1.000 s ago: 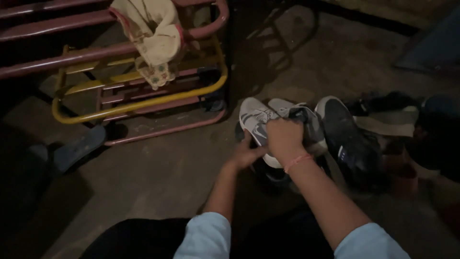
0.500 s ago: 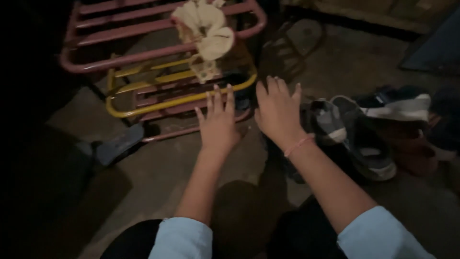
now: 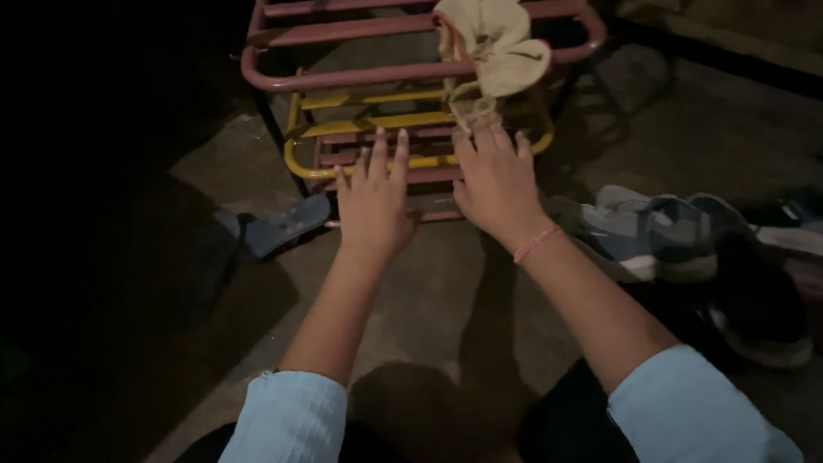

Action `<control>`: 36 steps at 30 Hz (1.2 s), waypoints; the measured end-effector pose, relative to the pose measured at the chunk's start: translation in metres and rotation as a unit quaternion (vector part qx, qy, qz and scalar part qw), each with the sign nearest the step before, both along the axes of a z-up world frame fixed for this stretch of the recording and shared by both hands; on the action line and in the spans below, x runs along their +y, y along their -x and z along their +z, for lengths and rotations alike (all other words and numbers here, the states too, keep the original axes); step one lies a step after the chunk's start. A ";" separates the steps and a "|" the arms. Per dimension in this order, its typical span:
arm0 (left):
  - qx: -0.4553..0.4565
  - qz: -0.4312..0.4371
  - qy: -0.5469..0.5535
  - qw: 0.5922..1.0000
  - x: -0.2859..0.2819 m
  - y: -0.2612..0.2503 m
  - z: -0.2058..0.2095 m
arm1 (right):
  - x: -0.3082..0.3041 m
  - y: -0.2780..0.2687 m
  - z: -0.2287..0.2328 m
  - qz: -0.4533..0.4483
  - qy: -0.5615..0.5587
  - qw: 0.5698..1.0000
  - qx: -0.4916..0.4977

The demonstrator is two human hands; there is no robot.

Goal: The person is seen cleaning and organizing a shoe rack by removing shoes and wiping the shelves with a cloth.

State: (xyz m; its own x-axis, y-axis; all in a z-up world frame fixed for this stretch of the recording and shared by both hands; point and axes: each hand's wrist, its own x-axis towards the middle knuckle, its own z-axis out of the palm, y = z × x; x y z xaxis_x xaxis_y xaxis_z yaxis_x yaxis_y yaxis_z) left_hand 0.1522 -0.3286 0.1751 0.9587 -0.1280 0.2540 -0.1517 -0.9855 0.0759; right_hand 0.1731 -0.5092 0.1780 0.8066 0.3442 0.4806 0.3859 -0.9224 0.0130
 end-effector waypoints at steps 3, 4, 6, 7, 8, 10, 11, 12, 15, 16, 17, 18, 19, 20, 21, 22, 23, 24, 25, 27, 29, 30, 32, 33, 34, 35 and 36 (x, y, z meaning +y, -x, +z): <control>-0.004 -0.007 -0.012 1.000 0.012 -0.018 -0.039 | 0.007 -0.013 -0.024 0.019 0.002 1.000 0.017; 0.000 -0.005 -0.011 1.000 0.013 -0.023 -0.046 | 0.007 -0.019 -0.033 0.021 0.002 1.000 0.020; 0.049 0.016 -0.019 0.999 0.017 -0.036 -0.055 | 0.012 -0.033 -0.049 0.039 0.005 0.999 0.037; 0.049 0.017 -0.018 0.999 0.019 -0.042 -0.056 | 0.017 -0.043 -0.053 0.041 0.006 0.998 0.037; 0.061 0.023 -0.035 0.997 0.019 -0.047 -0.059 | 0.021 -0.053 -0.059 0.033 0.010 0.998 0.057; 0.077 0.029 -0.052 0.995 0.022 -0.062 -0.069 | 0.027 -0.071 -0.071 0.026 0.014 0.996 0.081; 0.050 0.023 -0.033 0.998 0.024 -0.071 -0.075 | 0.031 -0.078 -0.077 0.033 0.013 0.997 0.072; 0.020 0.015 -0.014 1.000 0.025 -0.082 -0.080 | 0.032 -0.087 -0.081 0.038 0.013 0.997 0.061; 0.045 0.034 -0.043 0.998 0.020 -0.119 -0.094 | 0.035 -0.110 -0.092 0.035 0.010 0.996 0.077; 0.047 0.031 -0.041 0.998 0.020 -0.129 -0.099 | 0.033 -0.118 -0.099 0.033 0.012 0.996 0.079; 0.044 0.037 -0.036 0.998 0.020 -0.138 -0.104 | 0.032 -0.126 -0.107 0.038 0.016 0.996 0.078; 0.042 0.044 -0.030 0.998 0.020 -0.147 -0.108 | 0.030 -0.133 -0.113 0.045 0.020 0.996 0.077; 0.044 0.042 -0.028 0.998 0.020 -0.153 -0.111 | 0.028 -0.135 -0.115 0.043 0.021 0.996 0.080; 0.054 0.045 -0.051 0.996 0.021 -0.159 -0.114 | 0.028 -0.138 -0.117 0.043 0.014 0.993 0.110; 0.065 0.048 -0.074 0.994 0.023 -0.164 -0.117 | 0.028 -0.140 -0.118 0.043 0.006 0.989 0.141; 0.066 0.048 -0.074 0.994 0.026 -0.172 -0.128 | 0.029 -0.143 -0.118 0.043 0.006 0.989 0.143; 0.018 0.040 -0.055 0.998 0.030 -0.180 -0.139 | 0.031 -0.146 -0.118 0.038 -0.010 0.989 0.145; -0.029 0.031 -0.036 0.998 0.034 -0.186 -0.152 | 0.034 -0.147 -0.120 0.033 -0.025 0.988 0.148; -0.026 0.031 -0.035 0.999 0.034 -0.188 -0.149 | 0.033 -0.152 -0.126 0.033 -0.024 0.988 0.150; 0.015 0.015 0.012 1.000 0.037 -0.196 -0.138 | 0.035 -0.165 -0.134 0.025 -0.072 0.986 0.145; 0.048 0.017 0.012 0.999 0.041 -0.205 -0.143 | 0.036 -0.174 -0.139 0.031 -0.071 0.987 0.140; 0.074 0.018 0.010 0.997 0.042 -0.211 -0.144 | 0.036 -0.178 -0.142 0.036 -0.072 0.988 0.129; 0.070 0.011 0.036 0.997 0.045 -0.212 -0.140 | 0.038 -0.180 -0.138 0.025 -0.077 0.984 0.159; 0.070 0.011 0.064 0.995 0.043 -0.213 -0.136 | 0.035 -0.182 -0.134 0.020 -0.080 0.978 0.192; 0.070 0.012 0.063 0.995 0.043 -0.213 -0.134 | 0.034 -0.182 -0.134 0.021 -0.081 0.978 0.193; 0.079 0.015 0.061 0.995 0.042 -0.212 -0.132 | 0.033 -0.182 -0.134 0.037 -0.085 0.979 0.184; 0.085 0.019 0.059 0.994 0.041 -0.213 -0.129 | 0.030 -0.184 -0.132 0.054 -0.087 0.979 0.174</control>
State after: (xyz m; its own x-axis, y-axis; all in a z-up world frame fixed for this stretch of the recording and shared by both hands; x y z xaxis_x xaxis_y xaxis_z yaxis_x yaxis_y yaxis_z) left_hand 0.3654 -0.2876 0.0460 0.9926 -0.0702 0.0990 -0.0900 -0.9729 0.2130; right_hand 0.3570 -0.4787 0.0462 0.8955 0.3730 0.2429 0.4340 -0.8527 -0.2907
